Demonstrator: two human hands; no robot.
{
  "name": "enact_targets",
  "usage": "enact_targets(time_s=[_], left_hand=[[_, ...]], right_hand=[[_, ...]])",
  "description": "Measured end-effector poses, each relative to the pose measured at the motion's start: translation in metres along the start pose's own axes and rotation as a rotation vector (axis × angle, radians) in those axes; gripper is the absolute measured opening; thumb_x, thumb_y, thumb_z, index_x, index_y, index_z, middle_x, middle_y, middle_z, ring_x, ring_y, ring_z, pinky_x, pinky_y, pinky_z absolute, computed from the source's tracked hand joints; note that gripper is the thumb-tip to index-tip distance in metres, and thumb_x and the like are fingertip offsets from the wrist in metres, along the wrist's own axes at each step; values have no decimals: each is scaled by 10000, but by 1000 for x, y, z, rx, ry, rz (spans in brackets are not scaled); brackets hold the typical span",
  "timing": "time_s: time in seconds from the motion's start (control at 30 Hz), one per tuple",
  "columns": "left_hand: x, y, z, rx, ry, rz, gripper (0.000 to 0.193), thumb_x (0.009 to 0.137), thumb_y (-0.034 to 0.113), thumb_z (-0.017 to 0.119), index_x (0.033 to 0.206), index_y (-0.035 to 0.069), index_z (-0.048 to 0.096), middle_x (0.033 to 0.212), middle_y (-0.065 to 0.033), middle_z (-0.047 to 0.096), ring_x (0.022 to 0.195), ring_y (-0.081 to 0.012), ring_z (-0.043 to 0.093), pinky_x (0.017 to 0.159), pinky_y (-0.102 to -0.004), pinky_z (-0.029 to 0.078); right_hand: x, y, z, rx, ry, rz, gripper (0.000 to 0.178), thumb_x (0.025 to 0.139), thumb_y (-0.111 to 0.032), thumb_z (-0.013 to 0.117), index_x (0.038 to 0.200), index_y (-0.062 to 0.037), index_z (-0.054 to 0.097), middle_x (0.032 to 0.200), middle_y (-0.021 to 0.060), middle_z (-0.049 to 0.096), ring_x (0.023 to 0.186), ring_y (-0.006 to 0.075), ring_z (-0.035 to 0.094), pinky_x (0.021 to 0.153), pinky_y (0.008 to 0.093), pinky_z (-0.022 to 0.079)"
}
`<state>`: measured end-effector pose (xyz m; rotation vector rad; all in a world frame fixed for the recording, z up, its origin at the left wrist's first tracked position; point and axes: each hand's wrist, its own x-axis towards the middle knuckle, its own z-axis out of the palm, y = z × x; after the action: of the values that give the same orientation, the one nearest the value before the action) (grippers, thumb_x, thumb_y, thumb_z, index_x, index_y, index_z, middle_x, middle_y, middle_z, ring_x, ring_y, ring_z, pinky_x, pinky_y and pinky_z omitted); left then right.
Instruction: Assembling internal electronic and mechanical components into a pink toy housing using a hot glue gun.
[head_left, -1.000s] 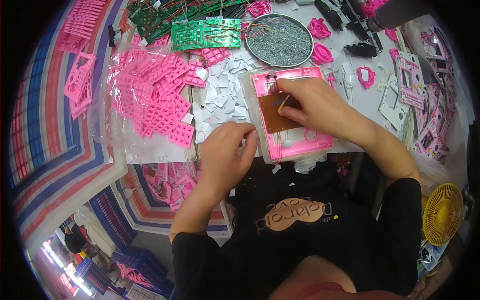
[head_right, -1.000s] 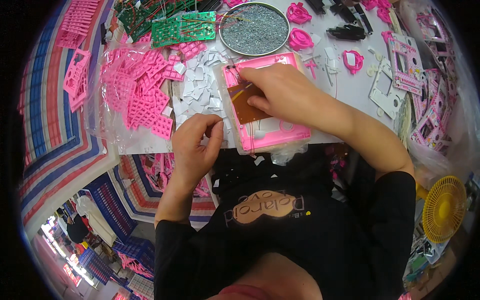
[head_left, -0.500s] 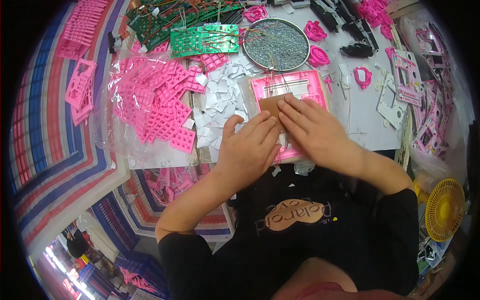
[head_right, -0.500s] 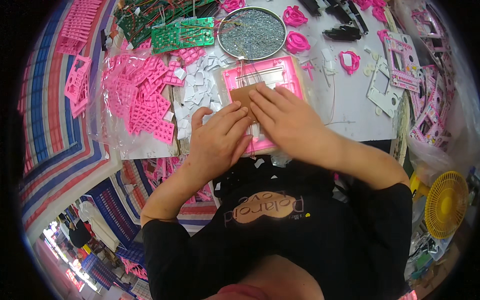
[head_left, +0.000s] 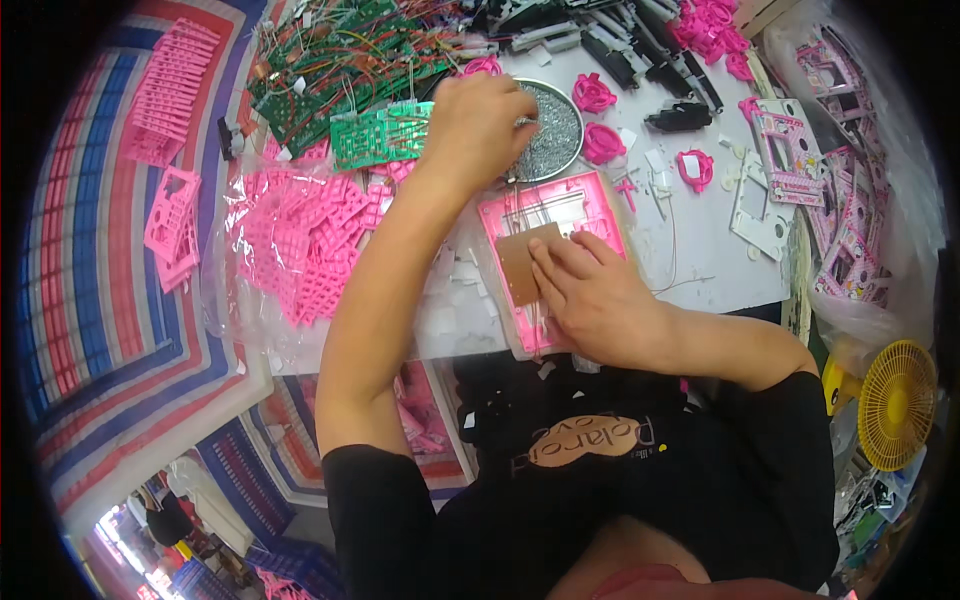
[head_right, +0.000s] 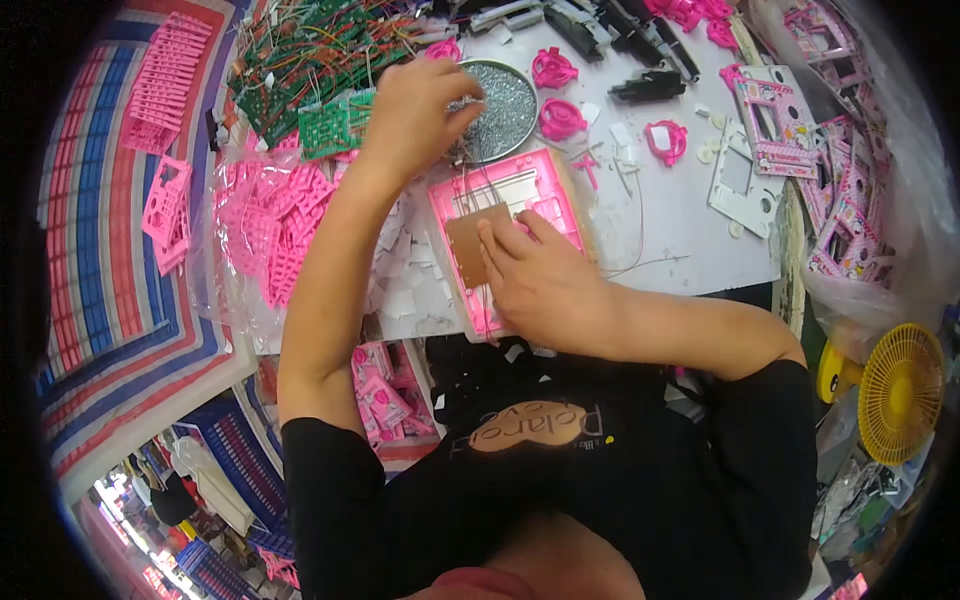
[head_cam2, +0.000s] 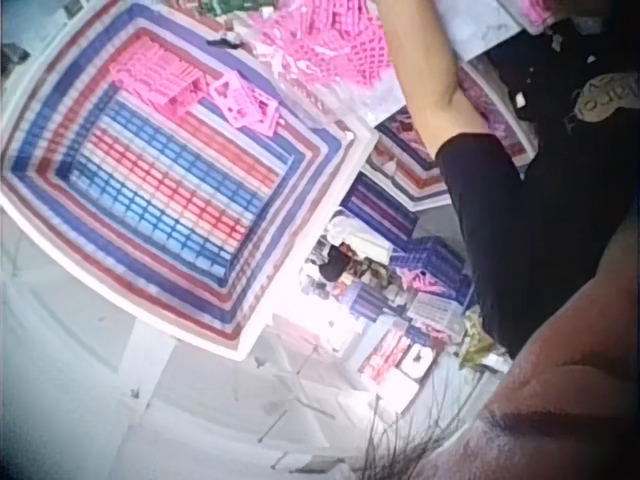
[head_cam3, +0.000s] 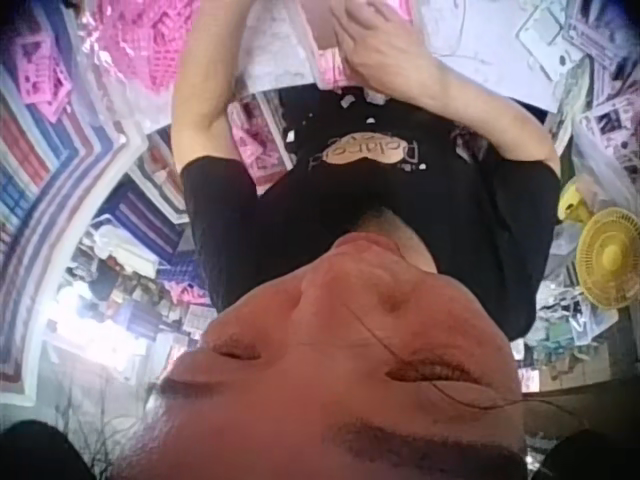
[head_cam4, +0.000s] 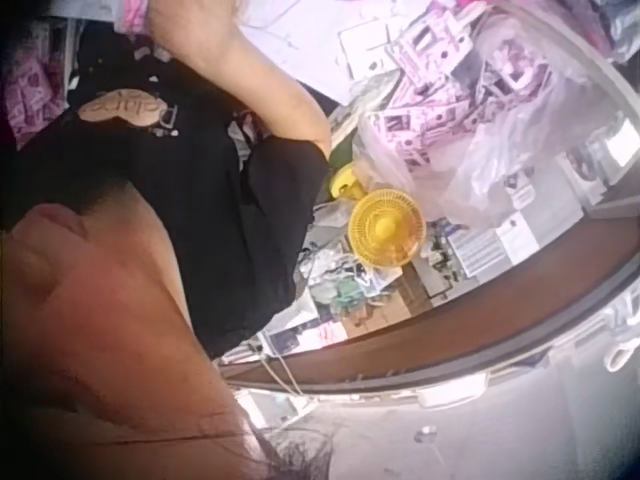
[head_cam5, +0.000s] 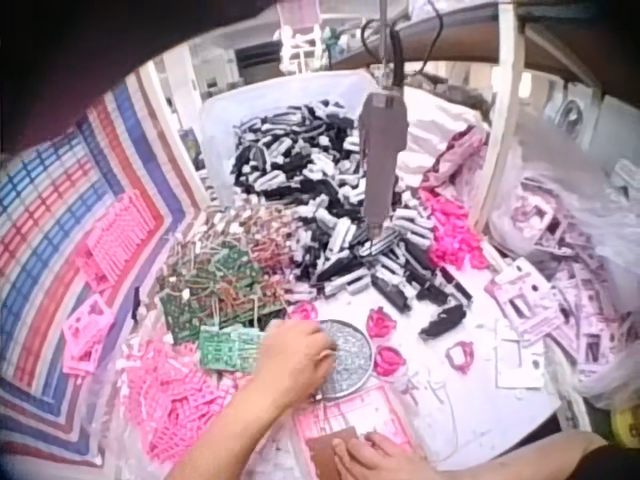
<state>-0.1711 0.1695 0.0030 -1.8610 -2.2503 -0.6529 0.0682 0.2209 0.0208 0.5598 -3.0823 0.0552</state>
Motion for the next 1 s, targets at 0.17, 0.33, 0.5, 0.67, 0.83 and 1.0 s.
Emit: enact_targets(time_s=[0.17, 0.33, 0.5, 0.67, 0.83, 1.0], left_hand=[[26, -7, 34, 155, -126, 210, 141, 844, 279, 730, 817, 140, 735, 921, -13, 691, 1026, -228, 624, 932, -515, 416], [35, -16, 34, 209, 173, 134, 232, 886, 283, 726, 755, 103, 662, 801, -41, 637, 881, -259, 624, 873, -481, 400], [25, -9, 2, -21, 186, -62, 256, 931, 228, 680, 745, 57, 641, 662, -117, 598, 661, -319, 608, 675, -484, 424], [-72, 71, -26, -428, 93, -209, 182, 882, 155, 693, 753, 63, 606, 733, -95, 615, 738, -287, 601, 746, -431, 380], [-129, 101, -8, -349, 13, -290, 122, 870, 146, 742, 822, 84, 649, 852, -30, 677, 838, -209, 627, 846, -394, 343], [-130, 106, -10, -422, 12, -343, 113, 848, 151, 769, 842, 107, 666, 889, 13, 693, 857, -202, 634, 900, -427, 315]], right_hand=[[-6, 2, 9, 111, 44, 47, 541, 840, -259, 678, 1216, 128, 636, 1387, 276, 578, 1224, 353, 544, 1051, 439, 421], [-4, -3, 4, 66, -14, 48, 548, 827, -240, 672, 1228, 130, 625, 1390, 276, 575, 1229, 356, 539, 1031, 430, 431], [-4, 0, 1, 113, 43, 81, 515, 807, -216, 671, 1216, 95, 634, 1348, 229, 598, 1190, 330, 540, 979, 420, 448], [-7, 3, 8, 215, 207, 162, 405, 770, -214, 697, 1091, 32, 700, 1206, 180, 649, 1084, 292, 573, 828, 388, 472], [-23, 70, -16, 823, 718, 230, 165, 859, -137, 644, 966, -23, 698, 994, 108, 687, 928, 220, 636, 813, 377, 512], [-14, 218, -67, 1316, 1299, 294, 702, 890, -340, 779, 1453, -69, 459, 1426, 75, 546, 1339, 155, 477, 1142, 382, 349]])
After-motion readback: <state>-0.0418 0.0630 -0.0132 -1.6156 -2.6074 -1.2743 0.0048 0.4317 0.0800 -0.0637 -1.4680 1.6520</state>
